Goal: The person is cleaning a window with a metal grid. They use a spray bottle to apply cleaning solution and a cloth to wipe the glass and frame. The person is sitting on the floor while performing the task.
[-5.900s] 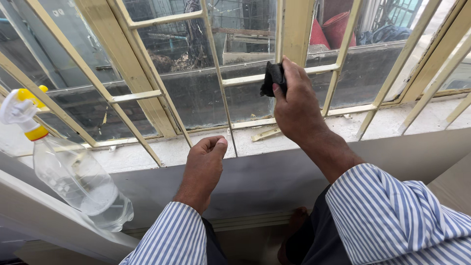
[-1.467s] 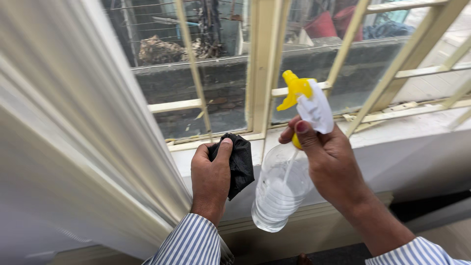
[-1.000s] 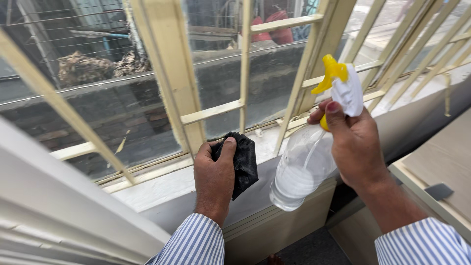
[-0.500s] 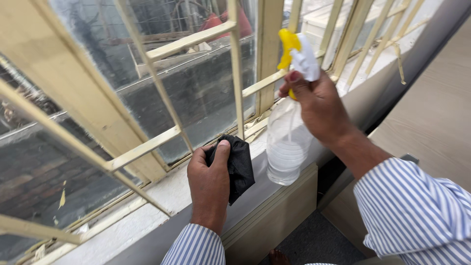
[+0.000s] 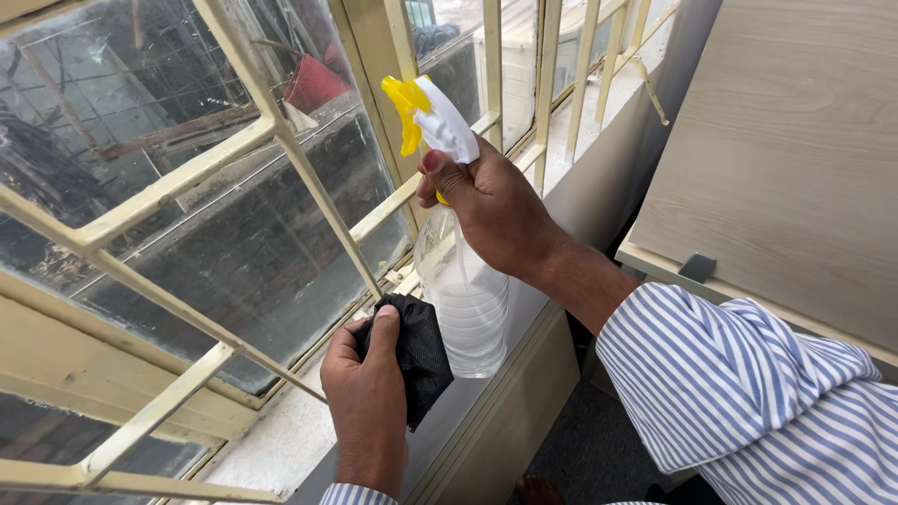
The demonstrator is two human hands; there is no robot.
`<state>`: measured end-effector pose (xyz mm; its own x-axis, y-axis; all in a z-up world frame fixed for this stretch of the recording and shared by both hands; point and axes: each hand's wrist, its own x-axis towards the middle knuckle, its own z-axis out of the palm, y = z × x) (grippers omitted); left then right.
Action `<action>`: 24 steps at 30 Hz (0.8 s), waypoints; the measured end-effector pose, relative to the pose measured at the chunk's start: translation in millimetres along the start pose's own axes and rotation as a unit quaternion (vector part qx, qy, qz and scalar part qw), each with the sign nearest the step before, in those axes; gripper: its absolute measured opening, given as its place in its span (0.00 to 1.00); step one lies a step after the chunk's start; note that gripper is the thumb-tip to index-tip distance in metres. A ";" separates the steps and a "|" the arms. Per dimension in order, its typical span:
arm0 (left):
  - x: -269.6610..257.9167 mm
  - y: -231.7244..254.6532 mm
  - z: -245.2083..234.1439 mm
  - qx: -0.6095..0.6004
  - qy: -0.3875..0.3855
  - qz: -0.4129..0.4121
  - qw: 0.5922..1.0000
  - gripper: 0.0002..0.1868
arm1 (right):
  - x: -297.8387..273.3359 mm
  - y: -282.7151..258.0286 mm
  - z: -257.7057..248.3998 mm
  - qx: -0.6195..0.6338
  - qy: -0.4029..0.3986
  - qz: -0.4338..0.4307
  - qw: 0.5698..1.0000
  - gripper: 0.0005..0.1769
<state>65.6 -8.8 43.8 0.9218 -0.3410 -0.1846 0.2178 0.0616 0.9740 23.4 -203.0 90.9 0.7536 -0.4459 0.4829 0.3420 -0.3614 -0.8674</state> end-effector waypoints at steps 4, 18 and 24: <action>1.3 1.7 5.1 0.013 -0.002 -0.008 1.000 0.12 | -1.7 -11.5 -8.1 -0.004 0.011 -0.020 1.000 0.31; 21.3 -9.1 36.3 0.020 -0.036 -0.012 0.999 0.14 | -12.4 -11.4 -50.0 0.034 0.048 -0.052 0.997 0.26; 29.1 -14.4 37.4 0.020 -0.042 0.016 0.999 0.16 | 9.7 -1.1 -52.4 0.080 0.066 -0.039 0.994 0.23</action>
<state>77.3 -54.6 29.3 0.8973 -0.4177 -0.1428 0.1738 0.0370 0.9841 0.9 -249.8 102.8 0.6440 -0.5290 0.5526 0.4898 -0.2697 -0.8291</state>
